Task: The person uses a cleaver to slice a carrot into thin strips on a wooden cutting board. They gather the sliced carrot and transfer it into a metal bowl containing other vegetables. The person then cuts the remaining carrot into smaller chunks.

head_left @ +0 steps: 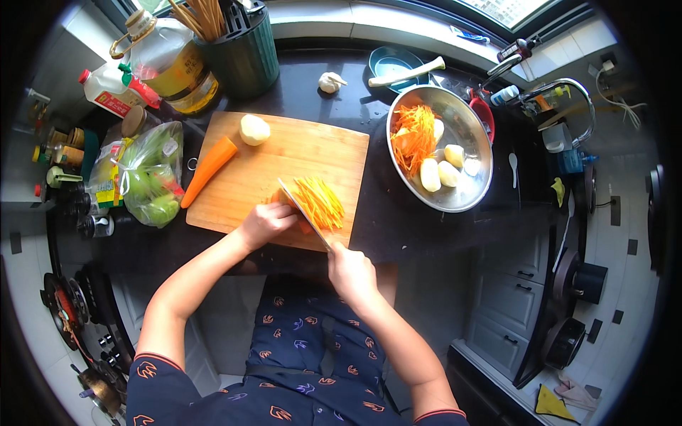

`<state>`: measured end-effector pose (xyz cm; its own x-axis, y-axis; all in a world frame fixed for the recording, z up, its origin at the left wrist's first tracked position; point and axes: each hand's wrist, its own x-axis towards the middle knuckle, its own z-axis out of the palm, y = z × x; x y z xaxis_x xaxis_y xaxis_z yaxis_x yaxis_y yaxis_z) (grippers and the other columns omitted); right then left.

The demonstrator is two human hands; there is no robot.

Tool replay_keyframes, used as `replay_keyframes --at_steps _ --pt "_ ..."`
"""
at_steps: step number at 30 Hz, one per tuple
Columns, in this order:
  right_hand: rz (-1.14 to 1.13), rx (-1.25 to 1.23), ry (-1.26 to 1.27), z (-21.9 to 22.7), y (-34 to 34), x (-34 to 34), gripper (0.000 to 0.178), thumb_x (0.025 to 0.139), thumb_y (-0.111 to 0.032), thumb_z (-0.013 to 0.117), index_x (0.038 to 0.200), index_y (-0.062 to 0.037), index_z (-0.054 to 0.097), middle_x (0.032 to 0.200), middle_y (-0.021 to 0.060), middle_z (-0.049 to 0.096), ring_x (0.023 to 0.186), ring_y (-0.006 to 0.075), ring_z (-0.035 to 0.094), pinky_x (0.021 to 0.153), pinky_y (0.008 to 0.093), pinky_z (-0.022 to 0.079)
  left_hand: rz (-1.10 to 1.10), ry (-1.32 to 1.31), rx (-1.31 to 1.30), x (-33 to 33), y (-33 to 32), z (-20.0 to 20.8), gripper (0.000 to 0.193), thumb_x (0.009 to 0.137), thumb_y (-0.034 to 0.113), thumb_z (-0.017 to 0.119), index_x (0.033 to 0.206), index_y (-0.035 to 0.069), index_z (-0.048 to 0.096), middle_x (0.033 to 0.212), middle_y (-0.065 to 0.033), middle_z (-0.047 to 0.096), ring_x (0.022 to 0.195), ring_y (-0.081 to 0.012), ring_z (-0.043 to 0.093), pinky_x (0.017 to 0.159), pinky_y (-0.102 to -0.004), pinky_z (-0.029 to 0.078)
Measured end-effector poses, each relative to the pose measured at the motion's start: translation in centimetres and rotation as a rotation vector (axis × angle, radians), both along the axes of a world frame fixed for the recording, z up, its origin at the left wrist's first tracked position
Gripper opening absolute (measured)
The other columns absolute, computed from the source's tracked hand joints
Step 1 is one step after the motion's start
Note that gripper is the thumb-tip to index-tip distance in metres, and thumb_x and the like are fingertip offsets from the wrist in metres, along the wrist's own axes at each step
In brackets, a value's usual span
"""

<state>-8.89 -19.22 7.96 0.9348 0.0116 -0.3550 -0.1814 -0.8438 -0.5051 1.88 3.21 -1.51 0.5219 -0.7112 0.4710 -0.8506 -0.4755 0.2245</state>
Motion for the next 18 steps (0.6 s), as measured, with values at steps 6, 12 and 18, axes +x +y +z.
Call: replay_keyframes --at_steps 6,12,18 --pt "0.028 0.063 -0.099 -0.2 -0.4 0.2 0.013 0.098 -0.016 0.058 0.098 -0.0041 0.064 0.072 0.0279 0.067 0.07 0.0476 0.069 0.066 0.0566 0.057 -0.001 0.036 0.038 -0.2 0.4 0.2 0.013 0.076 0.009 0.069 0.088 0.012 0.073 0.088 -0.0017 0.072 0.075 -0.0196 0.071 0.063 -0.0306 0.059" --pt "0.08 0.056 -0.097 1.8 -1.3 -0.7 0.014 0.097 -0.015 0.058 0.096 -0.0022 0.065 0.071 0.0266 0.068 0.067 0.0447 0.07 0.063 0.0542 0.058 0.036 0.02 0.023 -0.4 0.1 0.8 0.016 0.075 0.009 0.069 0.09 0.015 0.075 0.085 -0.0003 0.069 0.075 -0.0188 0.07 0.062 -0.0311 0.059" --pt "0.058 0.013 -0.054 -0.5 -0.6 -0.4 0.015 0.096 -0.014 0.057 0.097 -0.0013 0.065 0.074 0.0269 0.069 0.069 0.0449 0.071 0.065 0.0539 0.059 0.044 0.036 0.04 -0.3 0.2 0.5 0.02 0.076 0.009 0.069 0.094 0.016 0.077 0.084 -0.0008 0.069 0.073 -0.0196 0.069 0.062 -0.0316 0.059"
